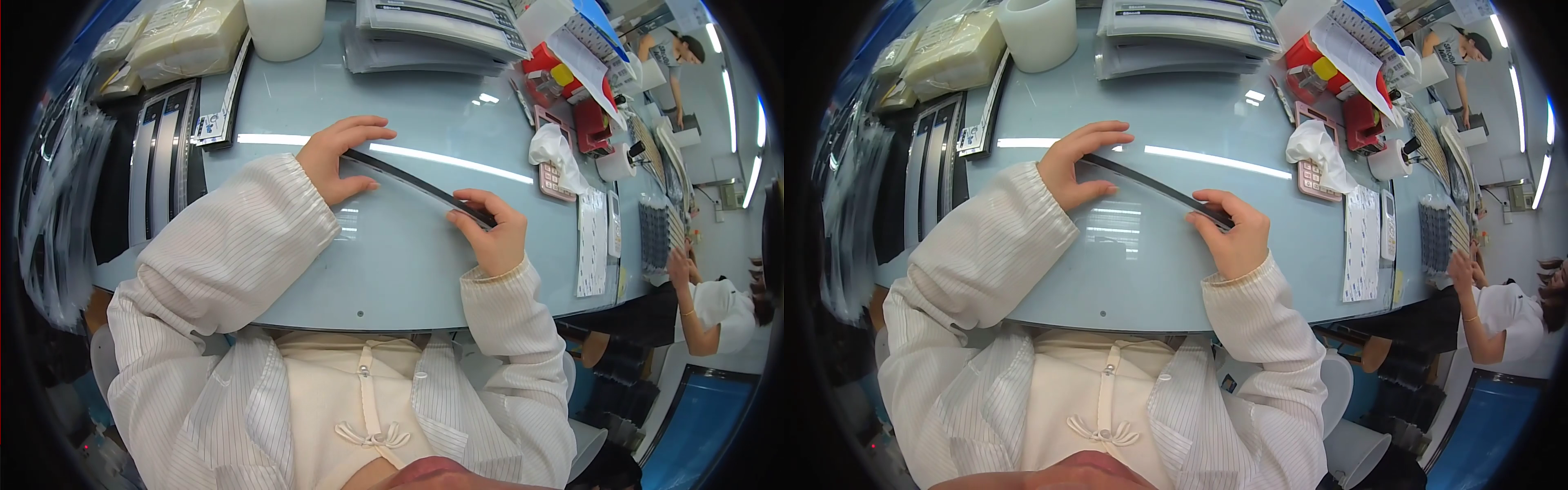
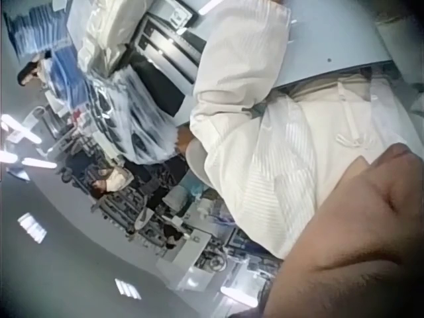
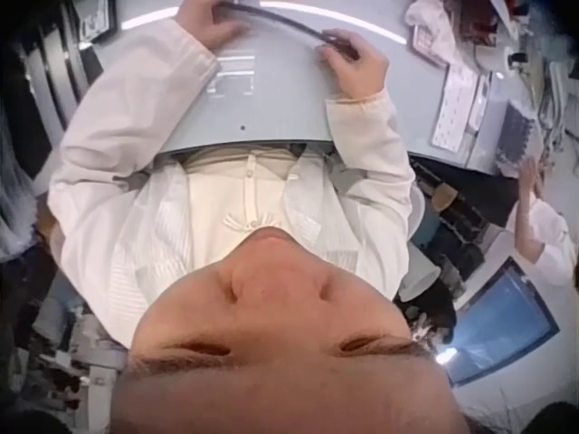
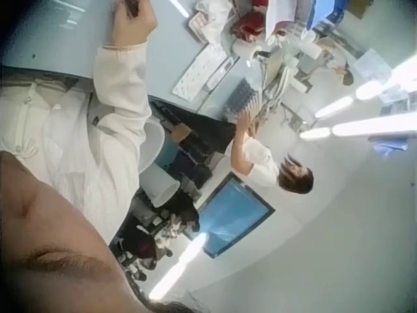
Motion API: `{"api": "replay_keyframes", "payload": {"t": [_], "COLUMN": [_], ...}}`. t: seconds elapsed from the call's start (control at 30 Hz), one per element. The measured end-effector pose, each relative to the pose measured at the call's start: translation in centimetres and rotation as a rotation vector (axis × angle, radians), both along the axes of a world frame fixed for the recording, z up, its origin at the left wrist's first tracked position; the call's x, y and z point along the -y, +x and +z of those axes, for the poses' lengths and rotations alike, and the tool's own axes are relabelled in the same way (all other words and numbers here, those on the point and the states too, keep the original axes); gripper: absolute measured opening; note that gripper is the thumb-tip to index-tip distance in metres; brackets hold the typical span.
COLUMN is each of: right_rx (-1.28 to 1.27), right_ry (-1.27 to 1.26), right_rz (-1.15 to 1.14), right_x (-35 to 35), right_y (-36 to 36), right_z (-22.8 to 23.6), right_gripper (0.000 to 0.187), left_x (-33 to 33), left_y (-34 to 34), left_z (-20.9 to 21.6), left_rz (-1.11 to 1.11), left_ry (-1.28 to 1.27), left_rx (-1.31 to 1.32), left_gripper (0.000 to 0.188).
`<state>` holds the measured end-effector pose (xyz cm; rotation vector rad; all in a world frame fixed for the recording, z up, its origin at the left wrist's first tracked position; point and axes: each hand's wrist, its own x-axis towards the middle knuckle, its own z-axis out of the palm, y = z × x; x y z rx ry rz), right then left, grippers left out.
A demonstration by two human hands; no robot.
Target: Assembling small black plastic components by cleaning them with a cloth and applying adhesive labels.
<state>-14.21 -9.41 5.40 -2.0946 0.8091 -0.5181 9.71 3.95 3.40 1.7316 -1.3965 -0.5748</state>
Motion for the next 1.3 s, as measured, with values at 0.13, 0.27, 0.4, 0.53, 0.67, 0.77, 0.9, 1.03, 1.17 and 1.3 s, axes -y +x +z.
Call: {"api": "replay_keyframes", "payload": {"t": [0.13,0.27,0.4,0.53,0.67,0.77,0.9,1.03,1.17,1.3], "right_rx": [0.012,-0.027,-0.048,0.040,0.113,0.200,0.232,0.153,0.123,0.079], "right_ry": [0.008,-0.289,-0.411,-0.361,0.249,0.692,0.993,1.131,1.195,1.127], "right_rz": [0.028,0.132,0.189,0.084,-0.024,-0.038,0.028,0.154,0.271,0.435], "right_x": [0.5,-0.3,-1.5,-2.2,-2.0,-2.2,-3.4,-6.2,-8.5,-10.0], "right_y": [0.3,0.2,0.0,0.0,0.7,2.2,5.3,8.7,11.3,13.6], "right_z": [-0.6,-0.9,-0.9,-0.8,-0.6,-0.3,-1.1,-1.2,0.0,0.0], "right_gripper": [0.030,0.030,0.027,0.020,0.021,0.027,0.031,0.034,0.037,0.033], "left_x": [0.2,0.3,0.5,0.3,0.2,0.4,-1.3,-3.3,-5.0,-6.5], "left_y": [0.4,0.8,1.2,0.7,1.1,0.6,-2.5,-1.8,1.0,5.3], "left_z": [-0.1,-0.2,-1.0,-1.3,-2.3,-2.4,-0.7,0.0,-0.4,0.6], "left_rz": [0.009,0.008,-0.049,0.070,0.230,0.268,0.176,0.351,0.477,0.462], "left_ry": [-0.027,-0.029,-0.062,-0.128,-0.283,-0.251,-0.313,-0.277,-0.377,-0.105], "left_rx": [-0.055,-0.138,-0.062,0.089,-0.359,-0.899,-0.908,-0.982,-0.812,-0.684], "left_gripper": [0.065,0.072,0.077,0.092,0.108,0.099,0.041,0.028,0.027,0.027]}}
